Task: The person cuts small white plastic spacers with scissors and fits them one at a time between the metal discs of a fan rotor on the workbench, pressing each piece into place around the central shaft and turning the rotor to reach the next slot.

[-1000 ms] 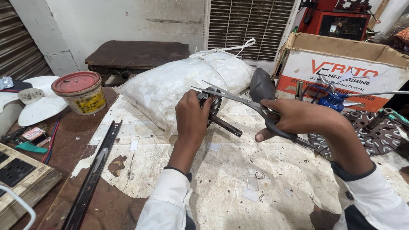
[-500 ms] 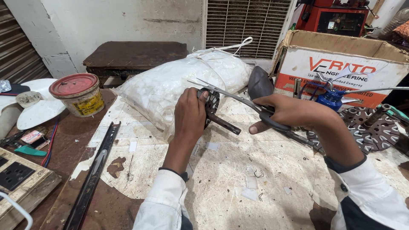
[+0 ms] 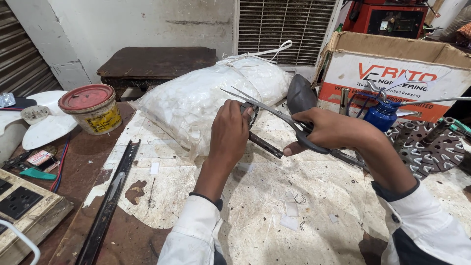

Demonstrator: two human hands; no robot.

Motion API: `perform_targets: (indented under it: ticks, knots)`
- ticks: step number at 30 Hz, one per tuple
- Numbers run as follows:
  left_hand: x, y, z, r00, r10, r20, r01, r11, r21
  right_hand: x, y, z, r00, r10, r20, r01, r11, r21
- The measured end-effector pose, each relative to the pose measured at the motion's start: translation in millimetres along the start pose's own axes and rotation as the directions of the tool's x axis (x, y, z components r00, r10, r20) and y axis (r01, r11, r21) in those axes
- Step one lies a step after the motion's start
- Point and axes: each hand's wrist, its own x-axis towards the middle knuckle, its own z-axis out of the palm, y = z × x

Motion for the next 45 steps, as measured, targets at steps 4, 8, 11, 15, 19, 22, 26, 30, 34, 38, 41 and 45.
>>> perform_targets:
  ticks: [4, 8, 11, 15, 19, 22, 26, 30, 34, 38, 41, 45]
  knots:
    - [1, -1, -1, 1.0, -0.002, 0.014, 0.002, 1.0, 0.0, 4, 3, -1, 0.997, -0.037, -0.073, 0.036, 0.999, -0.021]
    - [0, -1, 2, 1.0, 0.02, 0.017, -0.02, 1.0, 0.009, 9, 9, -3, 0.997, -0.008, -0.077, 0.008, 1.0, -0.007]
    - [0, -1, 2, 1.0, 0.005, 0.012, -0.005, 1.0, 0.014, 11, 10, -2, 0.997, -0.013, -0.078, 0.015, 1.0, 0.019]
    - [0, -3, 0, 1.0, 0.001, 0.002, -0.001, 1.0, 0.003, 9, 9, -1, 0.994, -0.04, -0.106, 0.043, 0.999, 0.026]
    - [-2, -1, 1, 0.999, 0.04, -0.005, -0.04, 0.999, 0.017, 15, 9, 4, 0.997, 0.002, -0.075, -0.002, 1.0, 0.003]
    - [-1, -1, 2, 0.999, 0.032, 0.034, -0.033, 0.999, 0.044, 23, 16, 11, 1.0, 0.008, -0.023, -0.004, 0.988, 0.151]
    - [0, -4, 2, 0.997, -0.002, 0.071, -0.002, 0.998, 0.057, 41, 30, 21, 0.993, -0.014, -0.115, 0.01, 0.999, -0.04]
    - [-1, -4, 4, 0.997, 0.022, 0.077, -0.025, 0.999, 0.03, 54, 39, 38, 0.996, 0.08, -0.046, -0.088, 0.969, -0.231]
    - [-4, -2, 6, 0.993, 0.12, 0.017, -0.121, 0.992, 0.032, 52, 46, 36, 0.991, 0.01, 0.133, 0.043, 0.919, -0.393]
    - [-5, 1, 0, 0.999, 0.012, 0.041, -0.01, 0.999, -0.044, 41, 43, 23, 0.998, -0.043, 0.043, 0.054, 0.96, -0.275]
    - [-4, 11, -4, 0.995, -0.07, 0.067, 0.079, 0.986, -0.147, 39, 34, 23, 0.949, -0.206, -0.238, 0.196, 0.979, -0.064]
    - [0, 24, -5, 0.988, -0.036, 0.151, 0.058, 0.988, -0.145, 45, 28, 33, 0.948, -0.12, -0.294, 0.133, 0.991, 0.024]
